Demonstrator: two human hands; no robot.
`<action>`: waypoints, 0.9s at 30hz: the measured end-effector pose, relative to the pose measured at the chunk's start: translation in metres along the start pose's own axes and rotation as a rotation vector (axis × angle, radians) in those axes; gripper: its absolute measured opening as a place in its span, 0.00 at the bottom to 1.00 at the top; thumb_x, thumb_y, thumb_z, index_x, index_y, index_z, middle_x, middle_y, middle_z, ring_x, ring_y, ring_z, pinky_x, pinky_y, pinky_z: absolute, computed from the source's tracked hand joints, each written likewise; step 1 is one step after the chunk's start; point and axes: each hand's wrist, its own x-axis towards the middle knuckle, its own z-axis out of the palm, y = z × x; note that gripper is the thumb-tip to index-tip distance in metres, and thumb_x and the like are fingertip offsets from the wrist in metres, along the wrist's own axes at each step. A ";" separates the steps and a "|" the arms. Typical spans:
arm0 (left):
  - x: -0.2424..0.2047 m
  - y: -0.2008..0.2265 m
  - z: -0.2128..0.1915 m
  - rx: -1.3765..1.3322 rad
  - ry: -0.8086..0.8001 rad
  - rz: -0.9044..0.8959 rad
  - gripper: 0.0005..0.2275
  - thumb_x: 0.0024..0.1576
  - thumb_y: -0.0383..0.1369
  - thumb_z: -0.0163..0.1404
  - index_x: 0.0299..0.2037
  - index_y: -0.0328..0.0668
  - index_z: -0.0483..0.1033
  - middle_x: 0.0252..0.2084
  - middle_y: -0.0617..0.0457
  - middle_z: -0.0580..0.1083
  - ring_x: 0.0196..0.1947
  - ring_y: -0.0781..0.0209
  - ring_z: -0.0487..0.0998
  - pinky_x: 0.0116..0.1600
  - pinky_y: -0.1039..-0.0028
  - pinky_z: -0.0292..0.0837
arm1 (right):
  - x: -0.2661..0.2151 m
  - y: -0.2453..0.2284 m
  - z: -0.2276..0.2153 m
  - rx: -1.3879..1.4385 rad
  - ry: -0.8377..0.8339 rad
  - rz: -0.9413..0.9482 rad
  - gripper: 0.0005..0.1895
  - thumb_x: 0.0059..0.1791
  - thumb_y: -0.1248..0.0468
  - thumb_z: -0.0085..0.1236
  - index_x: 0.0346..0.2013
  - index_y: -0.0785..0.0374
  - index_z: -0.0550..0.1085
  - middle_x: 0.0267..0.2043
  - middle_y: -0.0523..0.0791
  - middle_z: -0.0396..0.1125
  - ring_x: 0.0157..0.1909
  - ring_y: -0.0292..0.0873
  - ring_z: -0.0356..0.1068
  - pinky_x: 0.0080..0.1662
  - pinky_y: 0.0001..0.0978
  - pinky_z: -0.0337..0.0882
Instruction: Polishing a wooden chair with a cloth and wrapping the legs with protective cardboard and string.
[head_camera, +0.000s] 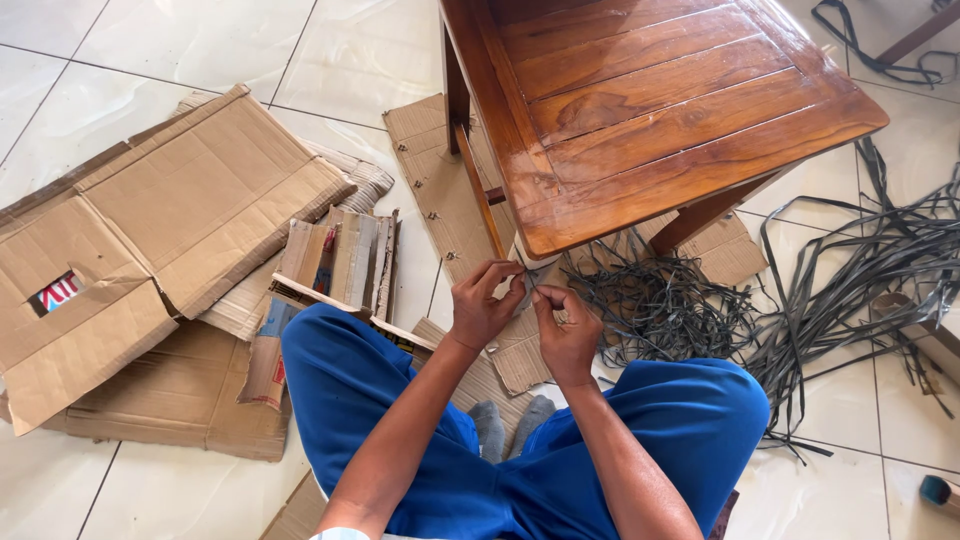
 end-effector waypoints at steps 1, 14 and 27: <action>-0.002 0.000 0.001 0.001 0.001 0.000 0.07 0.53 0.24 0.58 0.36 0.52 0.82 0.33 0.57 0.80 0.29 0.56 0.82 0.35 0.74 0.78 | 0.000 -0.003 -0.001 0.001 -0.001 0.000 0.03 0.48 0.66 0.69 0.36 0.56 0.83 0.26 0.44 0.75 0.33 0.45 0.78 0.39 0.38 0.75; -0.016 0.017 -0.003 -0.438 -0.053 -0.653 0.05 0.57 0.27 0.59 0.41 0.36 0.82 0.38 0.44 0.81 0.42 0.59 0.82 0.46 0.70 0.80 | -0.005 -0.018 0.002 0.066 -0.004 0.025 0.04 0.49 0.69 0.66 0.39 0.60 0.82 0.28 0.47 0.77 0.32 0.44 0.79 0.39 0.37 0.77; -0.006 0.005 0.006 -0.537 -0.218 -1.022 0.04 0.49 0.31 0.62 0.33 0.45 0.84 0.20 0.57 0.77 0.22 0.76 0.72 0.29 0.88 0.62 | -0.012 -0.002 0.007 -0.030 -0.022 0.086 0.11 0.47 0.66 0.68 0.40 0.56 0.74 0.29 0.41 0.78 0.32 0.38 0.79 0.43 0.33 0.76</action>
